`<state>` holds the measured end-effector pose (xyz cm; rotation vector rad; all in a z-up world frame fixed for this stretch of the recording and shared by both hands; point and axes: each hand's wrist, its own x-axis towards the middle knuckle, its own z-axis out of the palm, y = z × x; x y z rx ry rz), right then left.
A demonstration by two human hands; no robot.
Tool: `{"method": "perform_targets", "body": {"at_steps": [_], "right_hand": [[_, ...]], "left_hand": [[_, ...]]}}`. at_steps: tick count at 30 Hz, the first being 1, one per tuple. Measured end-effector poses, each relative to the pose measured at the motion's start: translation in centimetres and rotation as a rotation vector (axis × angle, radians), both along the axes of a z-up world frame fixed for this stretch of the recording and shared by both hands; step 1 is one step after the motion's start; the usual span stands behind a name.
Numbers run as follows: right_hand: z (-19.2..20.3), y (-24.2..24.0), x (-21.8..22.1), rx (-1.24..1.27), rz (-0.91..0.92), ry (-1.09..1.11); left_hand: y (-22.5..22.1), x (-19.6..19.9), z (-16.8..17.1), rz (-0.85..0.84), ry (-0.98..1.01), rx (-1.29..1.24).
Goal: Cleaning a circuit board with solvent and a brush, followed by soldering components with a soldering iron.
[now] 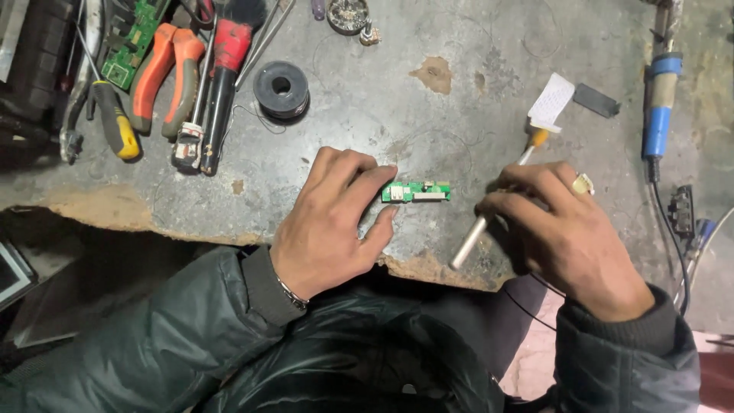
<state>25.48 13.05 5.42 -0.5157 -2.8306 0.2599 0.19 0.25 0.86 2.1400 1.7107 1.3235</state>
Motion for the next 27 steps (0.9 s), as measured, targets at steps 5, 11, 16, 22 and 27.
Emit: {"method": "perform_targets", "body": {"at_steps": [5, 11, 16, 22, 27], "right_hand": [[-0.1, -0.3, 0.4, -0.029, 0.021, 0.012], [0.0, -1.8, 2.7, -0.051, -0.205, 0.132], [0.0, -4.9, 0.7, -0.568, -0.541, 0.883], [0.3, -7.4, -4.4, -0.104, -0.643, 0.433], [1.7, -6.3, -2.9, -0.017, -0.569, 0.368]], "left_hand": [[0.1, 0.1, 0.1, -0.002, 0.005, -0.030], [0.1, -0.2, 0.4, -0.034, -0.056, -0.070], [0.2, -0.2, 0.3, -0.083, -0.040, -0.007], [0.3, -0.5, -0.1, -0.083, -0.035, 0.001], [0.2, -0.5, 0.0, -0.102, -0.063, 0.010]]}}
